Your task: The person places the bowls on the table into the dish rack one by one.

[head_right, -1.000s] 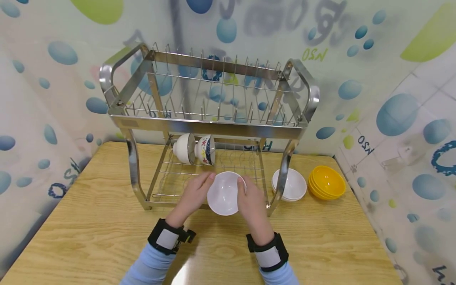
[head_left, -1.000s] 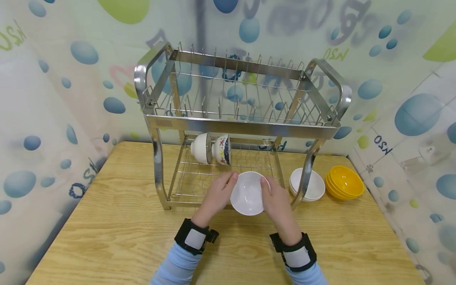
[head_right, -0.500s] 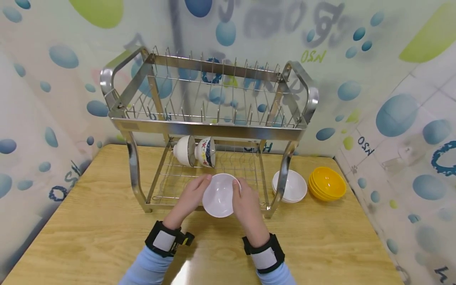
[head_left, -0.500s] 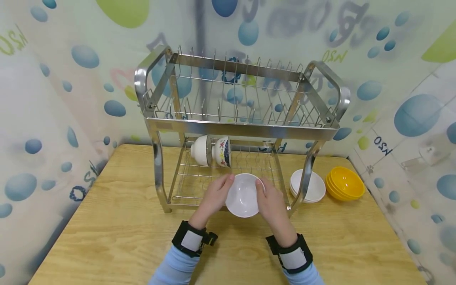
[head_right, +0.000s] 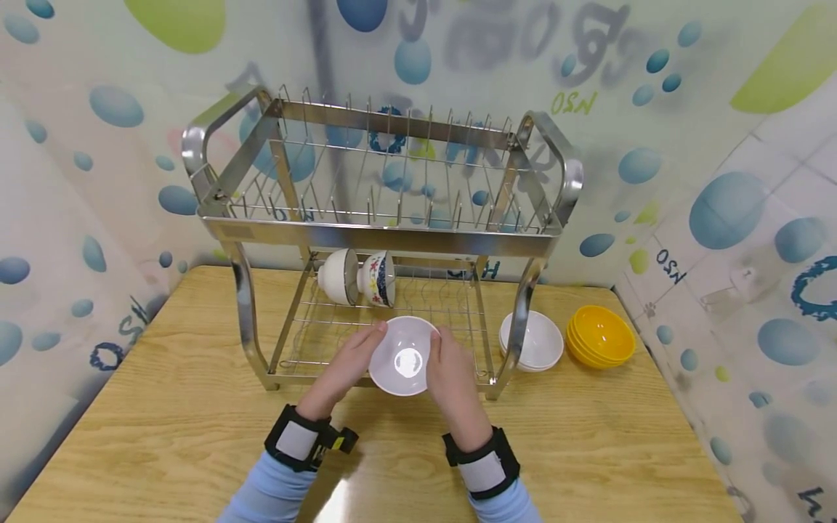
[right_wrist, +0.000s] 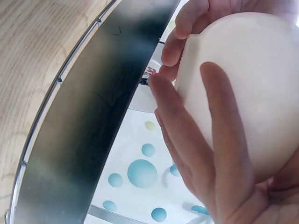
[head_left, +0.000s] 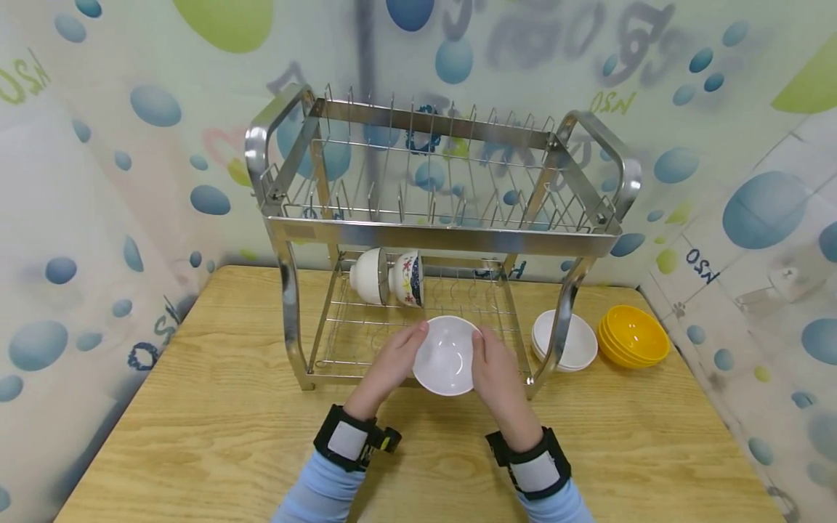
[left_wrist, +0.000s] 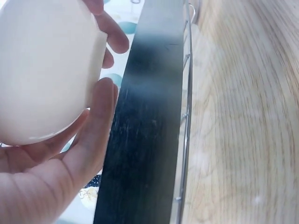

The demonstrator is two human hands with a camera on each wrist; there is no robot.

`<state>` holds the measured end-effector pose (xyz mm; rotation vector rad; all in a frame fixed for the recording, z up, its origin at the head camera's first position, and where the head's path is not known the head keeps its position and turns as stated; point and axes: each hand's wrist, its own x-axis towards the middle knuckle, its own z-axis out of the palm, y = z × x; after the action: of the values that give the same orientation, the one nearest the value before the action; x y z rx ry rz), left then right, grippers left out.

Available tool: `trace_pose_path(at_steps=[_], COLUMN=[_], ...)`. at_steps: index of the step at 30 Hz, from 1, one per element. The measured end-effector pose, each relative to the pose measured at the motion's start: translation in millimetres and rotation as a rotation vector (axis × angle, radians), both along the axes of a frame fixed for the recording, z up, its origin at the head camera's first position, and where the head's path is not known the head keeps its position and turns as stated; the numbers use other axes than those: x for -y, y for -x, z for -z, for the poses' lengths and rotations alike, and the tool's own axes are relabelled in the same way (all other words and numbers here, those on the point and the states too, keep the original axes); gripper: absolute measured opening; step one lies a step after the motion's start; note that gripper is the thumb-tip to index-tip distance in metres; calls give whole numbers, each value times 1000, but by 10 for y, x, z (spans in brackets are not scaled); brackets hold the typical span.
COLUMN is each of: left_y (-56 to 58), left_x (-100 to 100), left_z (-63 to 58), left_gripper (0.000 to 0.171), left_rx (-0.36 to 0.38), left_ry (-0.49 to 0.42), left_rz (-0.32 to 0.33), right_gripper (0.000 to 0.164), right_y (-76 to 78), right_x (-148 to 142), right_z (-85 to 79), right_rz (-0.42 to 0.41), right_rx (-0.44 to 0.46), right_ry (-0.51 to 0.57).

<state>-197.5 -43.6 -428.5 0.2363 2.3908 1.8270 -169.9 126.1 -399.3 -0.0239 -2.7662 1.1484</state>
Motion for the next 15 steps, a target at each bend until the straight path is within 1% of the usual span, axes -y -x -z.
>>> trace_pose_path(at_steps=[4, 10, 15], left_y=[3, 6, -3], left_x=[18, 53, 77], left_z=[13, 25, 24], left_gripper=[58, 61, 61], left_rx=[34, 67, 131], left_ry=[-53, -138, -219], left_rz=[41, 109, 171], right_gripper=[37, 40, 40], right_y=[-6, -9, -19], right_x=[10, 11, 12], right_z=[5, 27, 42], right_rz=[-10, -13, -21], right_rx=[18, 33, 32], right_ry=[23, 30, 35])
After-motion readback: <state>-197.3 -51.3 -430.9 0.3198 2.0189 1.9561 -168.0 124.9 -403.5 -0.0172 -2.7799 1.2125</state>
